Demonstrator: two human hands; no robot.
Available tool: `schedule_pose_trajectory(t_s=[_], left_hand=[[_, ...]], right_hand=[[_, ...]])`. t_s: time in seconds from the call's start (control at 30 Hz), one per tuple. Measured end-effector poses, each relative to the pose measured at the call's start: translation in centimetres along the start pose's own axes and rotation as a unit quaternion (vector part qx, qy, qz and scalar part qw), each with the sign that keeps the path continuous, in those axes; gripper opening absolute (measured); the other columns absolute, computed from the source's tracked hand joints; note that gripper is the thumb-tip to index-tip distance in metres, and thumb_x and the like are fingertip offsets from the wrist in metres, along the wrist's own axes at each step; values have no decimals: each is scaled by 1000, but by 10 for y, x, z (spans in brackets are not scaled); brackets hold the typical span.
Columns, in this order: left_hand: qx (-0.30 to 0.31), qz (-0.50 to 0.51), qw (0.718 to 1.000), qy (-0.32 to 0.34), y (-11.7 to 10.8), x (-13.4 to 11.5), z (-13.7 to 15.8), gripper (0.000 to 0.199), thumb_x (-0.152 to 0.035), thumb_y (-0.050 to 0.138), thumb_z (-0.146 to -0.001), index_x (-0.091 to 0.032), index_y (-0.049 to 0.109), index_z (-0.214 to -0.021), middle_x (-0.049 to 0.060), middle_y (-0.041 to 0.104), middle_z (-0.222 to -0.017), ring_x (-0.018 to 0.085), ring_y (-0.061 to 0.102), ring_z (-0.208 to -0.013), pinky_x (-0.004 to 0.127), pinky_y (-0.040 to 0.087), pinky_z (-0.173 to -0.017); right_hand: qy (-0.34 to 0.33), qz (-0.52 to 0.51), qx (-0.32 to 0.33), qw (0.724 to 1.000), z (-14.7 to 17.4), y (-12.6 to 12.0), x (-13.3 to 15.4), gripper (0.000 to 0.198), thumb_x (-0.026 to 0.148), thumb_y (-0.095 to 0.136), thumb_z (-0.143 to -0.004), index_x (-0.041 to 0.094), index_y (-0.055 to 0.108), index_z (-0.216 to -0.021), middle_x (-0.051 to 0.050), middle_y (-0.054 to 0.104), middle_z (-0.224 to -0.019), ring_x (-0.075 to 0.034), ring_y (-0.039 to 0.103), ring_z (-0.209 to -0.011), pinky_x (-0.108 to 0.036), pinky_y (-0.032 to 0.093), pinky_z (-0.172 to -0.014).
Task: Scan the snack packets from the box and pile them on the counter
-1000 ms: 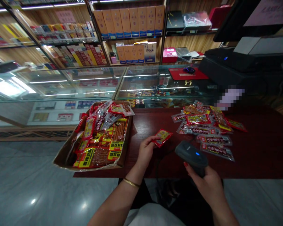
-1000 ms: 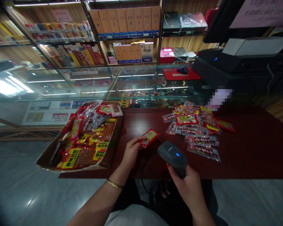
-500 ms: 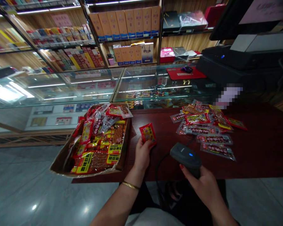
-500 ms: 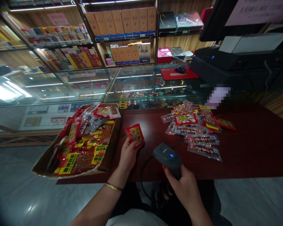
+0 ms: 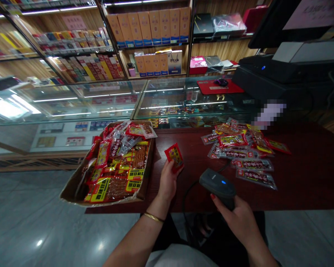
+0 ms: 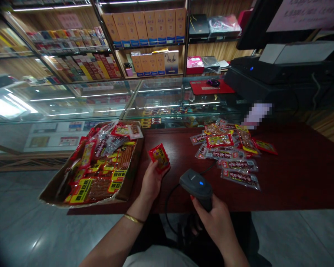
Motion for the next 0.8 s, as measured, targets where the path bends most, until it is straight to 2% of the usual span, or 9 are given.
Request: schedule_pose_trajectory(t_s=[0.17,0.3,0.43,0.6,0.7,0.8], left_hand=[[-12,-1,1000,-4,0,3,-2,38,-41,79,-79,-20,73,-110,10,75,-118,27,68,-115,45,55,-100],[-41,-1,999,-9,2,4,-4,38,-41,80,-79,-20,73,-110,11,75,-121,29,67,-120,45,54,-101],[-23,-1,1000,-3,1,3,-3,39,-41,81,-78,-20,73,-111,9,75,-116,25,69,-110,41,56,-95],[-18,-3,1000,1,-1,2,-3,35,-37,76,-76,-19,74,-106,6,78,-108,23,71,-102,37,56,-92],[-7,-57,998,-3,12,4,0,35,-33,77,-75,-17,76,-106,6,79,-106,22,73,-99,35,56,-92],[78,-92,992,-45,44,16,5,41,-30,80,-75,-19,75,-114,6,80,-108,23,74,-97,37,58,-94]], right_hand=[[0,12,2,1000,1,-2,2,35,53,70,-84,22,83,-90,-7,84,-78,-30,80,-72,-34,62,-68],[-6,15,4,1000,0,-2,3,37,55,69,-84,21,83,-92,-9,85,-87,-33,81,-84,-36,63,-75],[-6,8,13,1000,0,-2,2,37,54,68,-84,21,83,-92,-9,85,-86,-33,82,-82,-35,63,-73],[-10,5,-8,1000,2,-6,4,33,51,70,-85,21,83,-94,-9,86,-94,-32,82,-89,-35,63,-76],[2,-17,-28,999,3,-11,1,33,50,71,-83,21,83,-94,-9,86,-93,-32,82,-86,-35,63,-75],[28,-47,-62,997,6,-19,-8,34,51,73,-79,20,82,-89,-9,84,-82,-31,81,-76,-36,63,-71]])
Point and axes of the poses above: each hand's wrist, its own z-axis away from the middle knuckle, its own y-axis out of the palm, x = y × z, the point moved 1 cm from there along -z, towards the middle knuckle
